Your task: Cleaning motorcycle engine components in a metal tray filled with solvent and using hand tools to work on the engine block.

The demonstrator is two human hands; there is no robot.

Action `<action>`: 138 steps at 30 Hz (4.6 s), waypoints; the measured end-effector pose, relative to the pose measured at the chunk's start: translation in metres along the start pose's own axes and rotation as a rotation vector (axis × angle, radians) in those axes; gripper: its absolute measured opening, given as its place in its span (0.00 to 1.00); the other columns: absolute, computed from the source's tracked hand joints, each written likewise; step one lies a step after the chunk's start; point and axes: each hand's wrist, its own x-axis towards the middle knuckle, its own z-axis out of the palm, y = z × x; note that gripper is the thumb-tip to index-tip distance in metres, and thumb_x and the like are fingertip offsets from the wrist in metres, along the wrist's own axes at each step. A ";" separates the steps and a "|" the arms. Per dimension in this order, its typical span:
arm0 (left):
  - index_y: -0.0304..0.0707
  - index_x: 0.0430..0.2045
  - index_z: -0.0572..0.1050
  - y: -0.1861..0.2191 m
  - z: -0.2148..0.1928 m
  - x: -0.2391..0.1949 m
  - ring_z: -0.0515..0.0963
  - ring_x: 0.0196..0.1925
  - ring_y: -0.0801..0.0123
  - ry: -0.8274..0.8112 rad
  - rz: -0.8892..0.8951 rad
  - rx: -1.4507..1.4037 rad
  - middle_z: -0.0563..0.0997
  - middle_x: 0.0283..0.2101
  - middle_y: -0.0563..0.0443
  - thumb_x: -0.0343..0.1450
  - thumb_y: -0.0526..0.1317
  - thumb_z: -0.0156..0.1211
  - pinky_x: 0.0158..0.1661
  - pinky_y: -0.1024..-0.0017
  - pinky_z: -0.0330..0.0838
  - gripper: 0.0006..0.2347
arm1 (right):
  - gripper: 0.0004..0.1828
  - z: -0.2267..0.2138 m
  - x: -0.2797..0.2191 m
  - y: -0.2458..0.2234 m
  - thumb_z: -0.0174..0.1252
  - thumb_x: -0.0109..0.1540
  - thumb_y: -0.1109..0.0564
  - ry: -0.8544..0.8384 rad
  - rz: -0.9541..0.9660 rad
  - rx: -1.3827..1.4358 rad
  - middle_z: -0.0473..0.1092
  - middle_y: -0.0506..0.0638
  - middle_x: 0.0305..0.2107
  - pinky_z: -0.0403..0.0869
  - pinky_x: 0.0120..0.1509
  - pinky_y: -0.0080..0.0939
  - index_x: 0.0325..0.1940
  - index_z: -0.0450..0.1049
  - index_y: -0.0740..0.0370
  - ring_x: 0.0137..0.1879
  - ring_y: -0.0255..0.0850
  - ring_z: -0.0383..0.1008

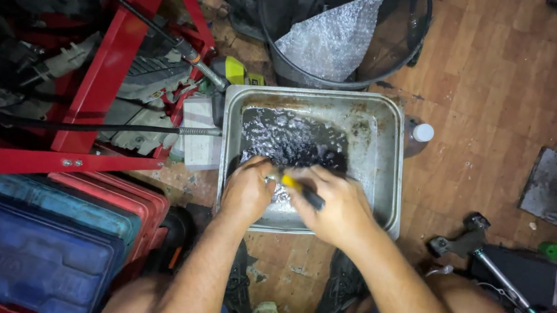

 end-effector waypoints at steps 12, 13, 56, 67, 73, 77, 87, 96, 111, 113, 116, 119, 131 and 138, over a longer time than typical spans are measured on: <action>0.40 0.34 0.84 -0.005 0.008 0.005 0.82 0.50 0.49 0.005 0.000 -0.061 0.82 0.46 0.47 0.62 0.42 0.69 0.49 0.57 0.78 0.10 | 0.07 0.034 -0.009 0.024 0.62 0.60 0.47 0.064 0.018 0.131 0.80 0.45 0.30 0.80 0.38 0.46 0.37 0.81 0.47 0.37 0.49 0.83; 0.40 0.34 0.84 -0.007 0.011 0.005 0.82 0.50 0.49 0.006 -0.005 -0.065 0.82 0.46 0.47 0.62 0.42 0.69 0.49 0.57 0.78 0.10 | 0.07 0.029 -0.005 0.019 0.62 0.60 0.47 0.058 0.016 0.131 0.80 0.45 0.30 0.80 0.38 0.46 0.37 0.81 0.47 0.37 0.49 0.83; 0.58 0.61 0.64 0.032 -0.020 -0.003 0.80 0.58 0.46 -0.178 -0.255 -0.307 0.83 0.52 0.41 0.65 0.31 0.64 0.60 0.53 0.73 0.30 | 0.13 0.019 0.006 0.021 0.69 0.56 0.51 0.086 0.074 -0.001 0.80 0.53 0.35 0.79 0.49 0.54 0.45 0.83 0.49 0.46 0.54 0.81; 0.50 0.58 0.73 0.038 -0.039 -0.012 0.80 0.59 0.57 -0.102 -0.257 -0.392 0.82 0.55 0.48 0.64 0.24 0.58 0.61 0.57 0.71 0.27 | 0.11 0.026 0.010 0.046 0.67 0.58 0.39 0.046 0.489 -0.198 0.80 0.49 0.31 0.79 0.50 0.55 0.42 0.83 0.38 0.46 0.50 0.81; 0.39 0.58 0.72 0.028 -0.026 -0.004 0.75 0.65 0.49 -0.046 -0.173 -0.494 0.80 0.59 0.40 0.63 0.25 0.60 0.64 0.54 0.68 0.26 | 0.10 0.040 -0.003 0.026 0.69 0.56 0.57 0.111 0.079 0.164 0.82 0.49 0.40 0.78 0.55 0.46 0.42 0.84 0.52 0.51 0.48 0.82; 0.42 0.57 0.74 0.053 -0.052 -0.018 0.77 0.63 0.53 -0.052 -0.239 -0.490 0.82 0.56 0.42 0.65 0.27 0.56 0.63 0.56 0.69 0.23 | 0.08 0.028 -0.001 0.027 0.70 0.57 0.54 0.194 0.001 -0.042 0.80 0.54 0.35 0.80 0.50 0.49 0.39 0.83 0.55 0.47 0.51 0.81; 0.37 0.55 0.75 0.040 -0.039 -0.011 0.80 0.59 0.51 -0.047 -0.270 -0.663 0.81 0.56 0.35 0.64 0.25 0.57 0.57 0.64 0.75 0.23 | 0.15 0.035 -0.007 0.080 0.64 0.61 0.41 0.010 0.326 -0.164 0.80 0.52 0.32 0.78 0.53 0.56 0.47 0.81 0.47 0.46 0.52 0.81; 0.41 0.51 0.75 0.024 -0.019 -0.007 0.80 0.58 0.54 -0.036 -0.161 -0.527 0.83 0.52 0.40 0.62 0.28 0.61 0.56 0.60 0.74 0.21 | 0.11 0.025 0.000 0.047 0.68 0.58 0.55 0.129 0.051 0.074 0.80 0.54 0.36 0.79 0.49 0.54 0.44 0.81 0.53 0.46 0.54 0.81; 0.28 0.56 0.70 0.011 -0.010 0.004 0.81 0.52 0.51 -0.041 -0.126 -0.888 0.78 0.55 0.24 0.60 0.17 0.57 0.54 0.62 0.77 0.27 | 0.10 0.012 -0.001 0.065 0.67 0.62 0.50 0.192 0.099 -0.059 0.80 0.50 0.37 0.79 0.49 0.51 0.48 0.82 0.48 0.46 0.53 0.81; 0.28 0.55 0.70 0.020 -0.021 -0.001 0.81 0.51 0.52 -0.031 -0.118 -0.870 0.78 0.55 0.26 0.60 0.18 0.57 0.53 0.62 0.78 0.27 | 0.11 0.013 -0.009 0.066 0.67 0.60 0.50 0.151 0.140 -0.126 0.80 0.51 0.36 0.79 0.47 0.55 0.46 0.82 0.48 0.45 0.54 0.81; 0.31 0.54 0.72 0.029 -0.029 -0.005 0.83 0.50 0.55 -0.015 -0.127 -0.764 0.80 0.54 0.30 0.60 0.21 0.59 0.51 0.64 0.79 0.25 | 0.11 0.013 -0.007 0.049 0.67 0.59 0.49 0.125 0.175 -0.110 0.80 0.53 0.34 0.79 0.45 0.58 0.44 0.83 0.50 0.43 0.57 0.81; 0.37 0.54 0.75 0.034 -0.028 -0.007 0.84 0.50 0.54 -0.011 -0.139 -0.598 0.81 0.52 0.36 0.59 0.26 0.63 0.50 0.63 0.80 0.25 | 0.11 0.011 0.004 0.018 0.68 0.58 0.52 0.087 0.144 0.064 0.81 0.55 0.35 0.80 0.45 0.57 0.45 0.83 0.50 0.44 0.59 0.81; 0.50 0.41 0.85 0.022 -0.001 -0.007 0.84 0.44 0.55 0.003 -0.200 -0.250 0.82 0.37 0.47 0.55 0.38 0.69 0.45 0.65 0.79 0.18 | 0.10 0.017 0.004 0.039 0.67 0.58 0.52 0.010 0.150 0.077 0.81 0.56 0.35 0.79 0.47 0.59 0.43 0.83 0.52 0.45 0.59 0.81; 0.52 0.34 0.80 0.028 -0.028 -0.003 0.87 0.37 0.66 -0.085 -0.423 -0.345 0.85 0.23 0.54 0.66 0.44 0.64 0.37 0.67 0.81 0.06 | 0.12 0.025 -0.007 0.070 0.63 0.59 0.43 0.042 0.240 -0.229 0.80 0.44 0.34 0.80 0.44 0.57 0.47 0.80 0.35 0.41 0.50 0.81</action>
